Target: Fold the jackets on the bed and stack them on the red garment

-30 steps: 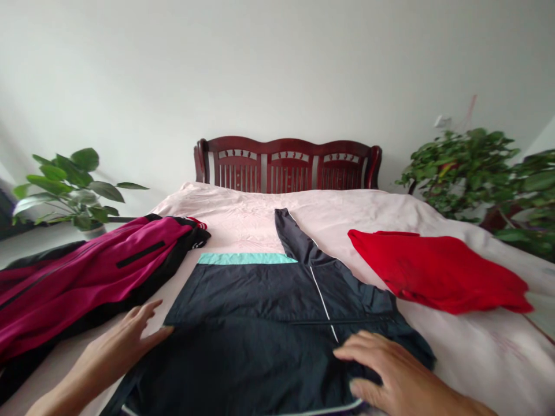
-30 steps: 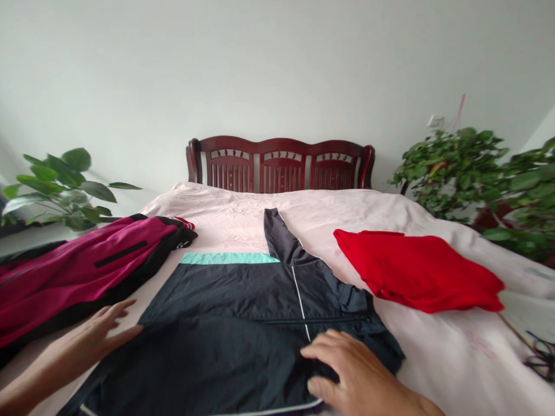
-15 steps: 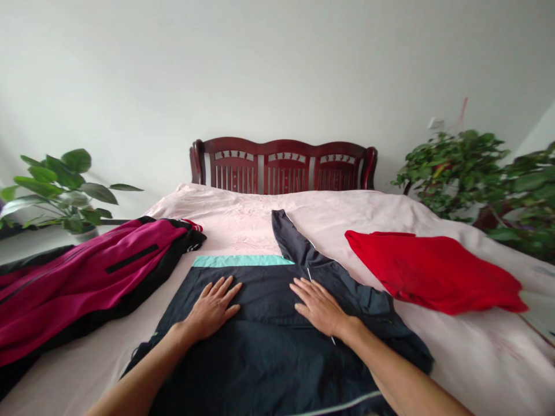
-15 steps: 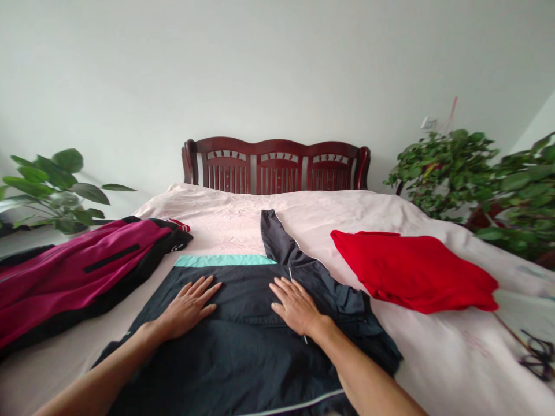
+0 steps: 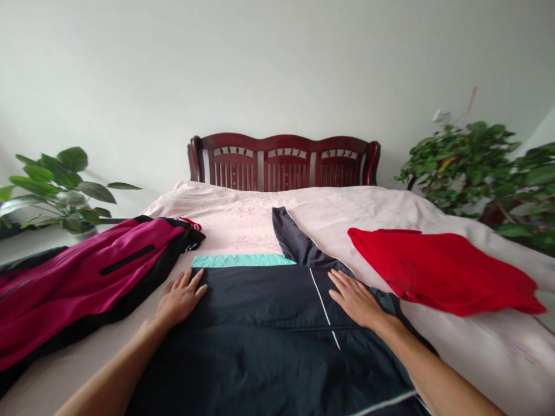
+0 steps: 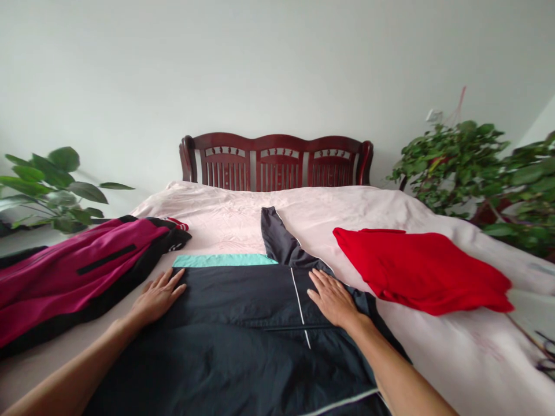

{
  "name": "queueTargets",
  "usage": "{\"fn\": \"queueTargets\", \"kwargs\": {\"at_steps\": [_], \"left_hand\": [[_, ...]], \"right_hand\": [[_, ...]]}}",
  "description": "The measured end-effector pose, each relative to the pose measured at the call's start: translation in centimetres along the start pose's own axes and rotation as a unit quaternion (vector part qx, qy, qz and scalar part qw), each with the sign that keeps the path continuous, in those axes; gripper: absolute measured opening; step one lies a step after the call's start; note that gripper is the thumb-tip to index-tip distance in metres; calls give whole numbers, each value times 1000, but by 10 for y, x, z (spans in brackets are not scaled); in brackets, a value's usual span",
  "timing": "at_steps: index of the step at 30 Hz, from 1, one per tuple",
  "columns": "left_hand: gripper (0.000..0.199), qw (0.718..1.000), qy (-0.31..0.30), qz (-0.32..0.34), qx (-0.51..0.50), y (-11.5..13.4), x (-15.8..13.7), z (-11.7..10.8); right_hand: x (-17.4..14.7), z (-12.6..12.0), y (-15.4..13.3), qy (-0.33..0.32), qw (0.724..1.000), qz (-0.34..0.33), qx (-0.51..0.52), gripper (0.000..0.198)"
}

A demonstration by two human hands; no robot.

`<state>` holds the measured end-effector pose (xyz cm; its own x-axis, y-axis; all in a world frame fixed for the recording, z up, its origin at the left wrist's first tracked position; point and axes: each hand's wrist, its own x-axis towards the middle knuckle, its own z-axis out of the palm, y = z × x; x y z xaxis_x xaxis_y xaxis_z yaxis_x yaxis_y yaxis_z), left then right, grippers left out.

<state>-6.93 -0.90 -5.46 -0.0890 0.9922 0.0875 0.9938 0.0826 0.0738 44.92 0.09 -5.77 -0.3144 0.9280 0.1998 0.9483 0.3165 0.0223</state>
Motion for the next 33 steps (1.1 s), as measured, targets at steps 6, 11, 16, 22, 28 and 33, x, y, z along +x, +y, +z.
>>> {"fn": "queueTargets", "kwargs": {"at_steps": [6,11,16,22,28,33], "left_hand": [[59,999,15,4,32,3,7,-8],[42,983,102,78,131,20,17,-17],[54,980,77,135,124,35,35,-21],[67,986,-12,132,98,48,60,-29],[77,987,-53,112,98,46,87,-38],[33,984,-25,143,107,43,94,-53]], "right_hand": [[1,-4,-7,18,1000,11,-4,55],[14,-14,-16,72,997,20,-2,41],[51,-29,-22,123,991,46,41,36],[124,-38,-30,13,955,257,149,47],[170,-25,-19,-37,921,288,261,45],[173,-21,-14,-15,888,242,391,35]]}}
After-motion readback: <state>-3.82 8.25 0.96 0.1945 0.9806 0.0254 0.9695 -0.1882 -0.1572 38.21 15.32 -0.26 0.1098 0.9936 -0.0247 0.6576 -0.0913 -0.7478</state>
